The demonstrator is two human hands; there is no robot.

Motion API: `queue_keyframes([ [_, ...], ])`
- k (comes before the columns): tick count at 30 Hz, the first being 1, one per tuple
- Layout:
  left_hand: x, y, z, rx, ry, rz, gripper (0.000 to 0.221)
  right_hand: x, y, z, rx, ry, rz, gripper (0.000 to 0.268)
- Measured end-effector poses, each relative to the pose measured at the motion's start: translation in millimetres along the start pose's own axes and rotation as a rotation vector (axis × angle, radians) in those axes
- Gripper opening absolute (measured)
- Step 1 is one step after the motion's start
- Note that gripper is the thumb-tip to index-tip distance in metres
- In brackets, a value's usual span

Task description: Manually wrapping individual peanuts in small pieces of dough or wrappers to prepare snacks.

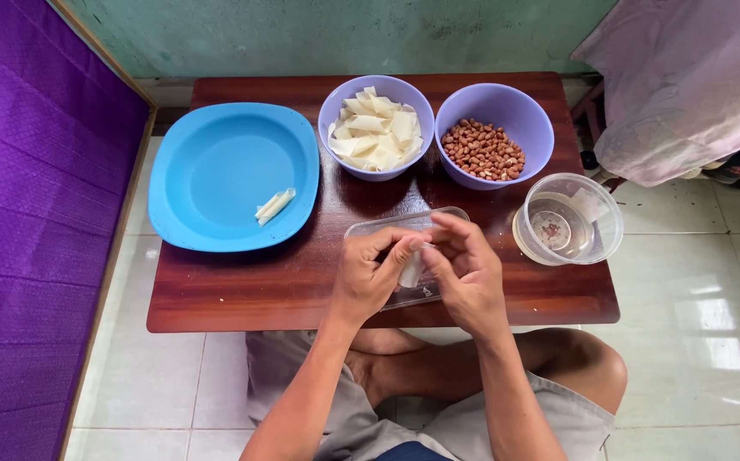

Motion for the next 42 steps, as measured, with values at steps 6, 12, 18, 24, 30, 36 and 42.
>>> queue_keyframes([
  [6, -3, -20, 6, 0.092, -0.026, -0.060, 0.014, -7, -7, 1, -0.101, 0.065, -0.062, 0.032],
  [12, -7, -30, 11, 0.113, -0.026, -0.101, 0.019, 14, -19, 24, -0.296, 0.130, 0.038, 0.025],
  [18, -7, -31, 9, 0.283, 0.047, -0.091, 0.018, 12, -15, 21, -0.260, 0.255, -0.038, 0.026],
  [24, -8, -28, 12, 0.361, 0.042, -0.037, 0.014, 6, -21, 51, -1.000, -0.098, 0.174, 0.016],
  [30, -8, -29, 9, 0.382, 0.023, -0.020, 0.015, 11, -21, 17, -1.088, -0.200, 0.365, 0.018],
  [36, -6, -29, 11, 0.372, 0.016, -0.027, 0.014, -3, -21, 5, -1.015, -0.187, 0.227, 0.009],
  [42, -4, -30, 10, 0.386, 0.023, -0.002, 0.014, 0, -19, 5, -1.000, -0.174, 0.219, 0.008],
])
Point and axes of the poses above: each hand's wrist, its own x-axis towards the middle knuckle, its own y-axis out of the palm, z = x × y, the point moved 1 cm from there along x, towards the middle knuckle, and after that the axes turned 7 degrees about z, right-handed, at the moved point
